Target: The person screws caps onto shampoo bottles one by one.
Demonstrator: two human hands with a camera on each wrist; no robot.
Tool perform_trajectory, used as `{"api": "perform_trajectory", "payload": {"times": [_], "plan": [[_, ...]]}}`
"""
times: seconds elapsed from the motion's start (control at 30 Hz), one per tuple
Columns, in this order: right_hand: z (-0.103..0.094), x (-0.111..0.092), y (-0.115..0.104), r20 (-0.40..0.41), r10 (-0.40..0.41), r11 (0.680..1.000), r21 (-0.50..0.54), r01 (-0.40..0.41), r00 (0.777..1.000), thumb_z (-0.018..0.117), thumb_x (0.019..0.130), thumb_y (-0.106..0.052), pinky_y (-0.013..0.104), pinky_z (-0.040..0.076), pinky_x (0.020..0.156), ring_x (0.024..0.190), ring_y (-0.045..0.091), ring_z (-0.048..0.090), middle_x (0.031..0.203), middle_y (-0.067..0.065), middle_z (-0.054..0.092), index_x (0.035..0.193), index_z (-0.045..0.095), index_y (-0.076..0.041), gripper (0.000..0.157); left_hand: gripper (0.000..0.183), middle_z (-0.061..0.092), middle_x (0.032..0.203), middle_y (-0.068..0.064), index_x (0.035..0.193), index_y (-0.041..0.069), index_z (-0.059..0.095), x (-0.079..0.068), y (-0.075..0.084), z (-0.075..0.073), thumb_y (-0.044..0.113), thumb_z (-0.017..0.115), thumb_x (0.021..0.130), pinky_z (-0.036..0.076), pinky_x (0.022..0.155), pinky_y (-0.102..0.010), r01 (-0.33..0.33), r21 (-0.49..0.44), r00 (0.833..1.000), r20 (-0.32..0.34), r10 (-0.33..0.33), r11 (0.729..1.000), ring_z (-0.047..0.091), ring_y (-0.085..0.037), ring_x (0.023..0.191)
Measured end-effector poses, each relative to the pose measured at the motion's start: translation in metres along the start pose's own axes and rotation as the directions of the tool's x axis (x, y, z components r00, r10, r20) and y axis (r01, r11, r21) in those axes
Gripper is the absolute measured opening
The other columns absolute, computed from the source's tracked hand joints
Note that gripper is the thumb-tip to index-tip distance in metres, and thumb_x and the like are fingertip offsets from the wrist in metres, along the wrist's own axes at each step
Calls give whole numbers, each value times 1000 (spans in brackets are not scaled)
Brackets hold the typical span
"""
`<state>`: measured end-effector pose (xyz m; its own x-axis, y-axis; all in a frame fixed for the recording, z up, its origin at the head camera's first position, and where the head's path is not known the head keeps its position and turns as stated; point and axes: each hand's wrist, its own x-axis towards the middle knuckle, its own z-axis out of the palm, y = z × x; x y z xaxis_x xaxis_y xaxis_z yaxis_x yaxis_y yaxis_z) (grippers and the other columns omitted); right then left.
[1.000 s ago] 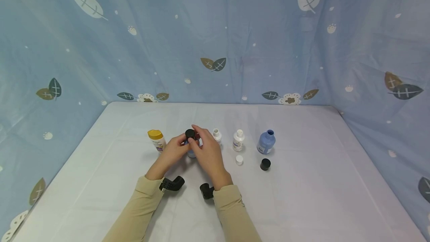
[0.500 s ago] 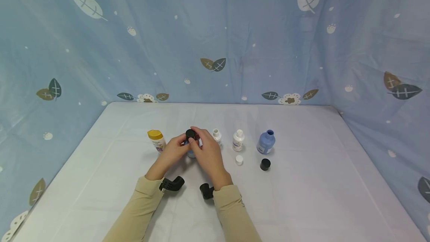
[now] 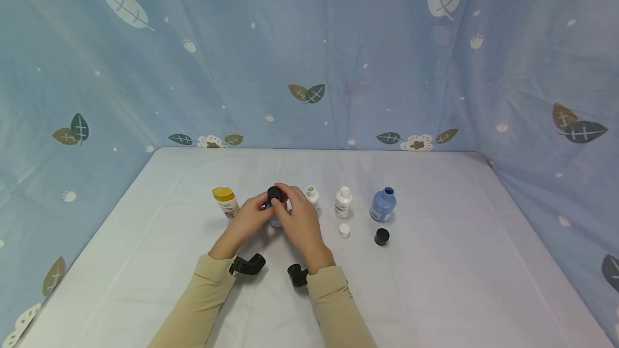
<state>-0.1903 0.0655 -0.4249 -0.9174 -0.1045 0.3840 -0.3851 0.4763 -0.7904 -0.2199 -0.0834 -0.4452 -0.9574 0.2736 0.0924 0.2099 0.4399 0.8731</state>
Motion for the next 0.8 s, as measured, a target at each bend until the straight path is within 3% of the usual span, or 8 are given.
{"api": "perform_trajectory", "payload": {"times": [0.33,0.37,0.53,0.6,0.8], "plan": [[0,0,0,-2,-7,1000,7,7,1000,52,90,-36,23,46,65,97,6,51,108,-8,54,123,52,-24,36,26,59,111,3,108,24,62,0,0,0,34,61,84,41,86,-41,-4,-13,1000,0,4,1000,53,-16,104],[0,0,-1,0,-8,1000,7,8,1000,52,90,-36,23,46,65,97,6,51,108,-8,54,124,52,-25,36,25,60,110,1,107,22,62,-3,7,-1,32,60,84,41,87,-41,-1,-17,1000,-3,0,1000,53,-17,104],[-1,-1,-3,5,-14,1000,9,14,1000,52,90,-34,23,46,65,94,8,52,111,-8,54,126,51,-25,37,25,60,110,1,106,22,62,-3,8,-1,33,61,84,41,87,-42,1,-26,1000,-2,-2,1000,53,-17,102],[-1,-1,-2,2,-21,1000,4,21,1000,52,90,-35,24,46,65,95,9,52,111,-7,54,126,51,-25,37,25,60,109,3,106,24,62,0,1,0,35,61,83,41,86,-41,3,-17,1000,-1,-3,1000,53,-16,102],[2,-1,2,-28,-52,999,-17,52,998,55,88,-33,23,46,63,95,9,52,106,-5,54,123,53,-20,37,26,60,109,4,105,25,62,0,1,0,39,62,82,41,86,-41,8,-14,1000,-1,-8,1000,53,-15,103]]}}
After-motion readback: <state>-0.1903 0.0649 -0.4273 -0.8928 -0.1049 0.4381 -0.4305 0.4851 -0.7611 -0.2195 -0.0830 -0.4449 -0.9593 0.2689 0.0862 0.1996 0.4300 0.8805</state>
